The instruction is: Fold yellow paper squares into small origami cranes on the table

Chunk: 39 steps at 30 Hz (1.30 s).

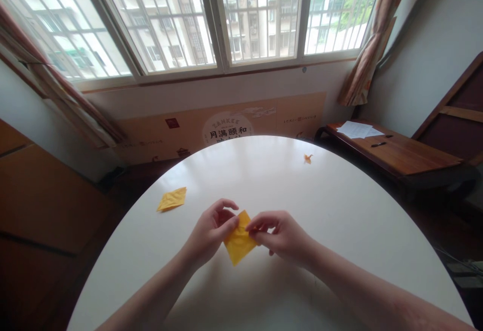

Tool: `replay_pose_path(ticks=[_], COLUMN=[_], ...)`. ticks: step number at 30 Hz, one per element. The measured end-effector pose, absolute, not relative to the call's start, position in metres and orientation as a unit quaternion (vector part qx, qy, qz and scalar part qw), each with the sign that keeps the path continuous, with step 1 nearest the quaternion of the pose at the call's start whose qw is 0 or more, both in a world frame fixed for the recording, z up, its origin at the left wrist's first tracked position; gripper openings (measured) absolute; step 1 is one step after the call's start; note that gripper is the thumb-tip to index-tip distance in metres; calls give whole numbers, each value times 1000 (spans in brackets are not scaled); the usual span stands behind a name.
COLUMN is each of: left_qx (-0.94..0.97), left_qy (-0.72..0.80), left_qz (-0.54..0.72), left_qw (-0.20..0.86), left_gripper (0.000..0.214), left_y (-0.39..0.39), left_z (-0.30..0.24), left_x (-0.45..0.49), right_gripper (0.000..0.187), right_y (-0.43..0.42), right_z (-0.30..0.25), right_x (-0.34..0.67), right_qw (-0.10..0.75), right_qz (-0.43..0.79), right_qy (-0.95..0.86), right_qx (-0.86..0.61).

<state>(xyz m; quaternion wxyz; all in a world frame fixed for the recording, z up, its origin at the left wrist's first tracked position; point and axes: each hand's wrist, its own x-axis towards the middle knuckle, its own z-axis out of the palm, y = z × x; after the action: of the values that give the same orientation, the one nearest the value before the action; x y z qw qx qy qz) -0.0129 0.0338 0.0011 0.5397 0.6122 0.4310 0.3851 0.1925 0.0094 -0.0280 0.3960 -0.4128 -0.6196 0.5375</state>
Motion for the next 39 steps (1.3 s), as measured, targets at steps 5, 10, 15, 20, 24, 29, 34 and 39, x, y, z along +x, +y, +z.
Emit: replay_pose_path(ticks=[5, 10, 15, 20, 24, 29, 34, 39], left_qx=[613, 650, 733, 764, 772, 791, 705, 591], left_qy=[439, 441, 410, 376, 347, 297, 396, 413], left_qz=[410, 373, 435, 506, 523, 529, 507, 374], left_qw=[514, 494, 324, 138, 94, 79, 297, 583], left_gripper=[32, 26, 8, 23, 23, 25, 44, 52], left_y=[35, 33, 29, 24, 20, 22, 27, 31], left_z=[4, 7, 5, 9, 11, 6, 1, 6], left_x=[-14, -13, -16, -22, -24, -24, -17, -12], right_gripper=[22, 26, 21, 32, 42, 38, 38, 35], right_y=[12, 14, 13, 13, 8, 4, 9, 11], right_z=[-32, -28, -26, -19, -11, -8, -10, -13], right_x=[193, 195, 195, 193, 188, 184, 189, 190], right_qw=[447, 516, 537, 523, 416, 399, 438, 436], right_qz=[512, 458, 368, 499, 668, 728, 676, 603], right_qy=[-593, -582, -621, -522, -474, -459, -458, -516], right_qx=[-432, -431, -437, -453, -394, -317, -375, -425])
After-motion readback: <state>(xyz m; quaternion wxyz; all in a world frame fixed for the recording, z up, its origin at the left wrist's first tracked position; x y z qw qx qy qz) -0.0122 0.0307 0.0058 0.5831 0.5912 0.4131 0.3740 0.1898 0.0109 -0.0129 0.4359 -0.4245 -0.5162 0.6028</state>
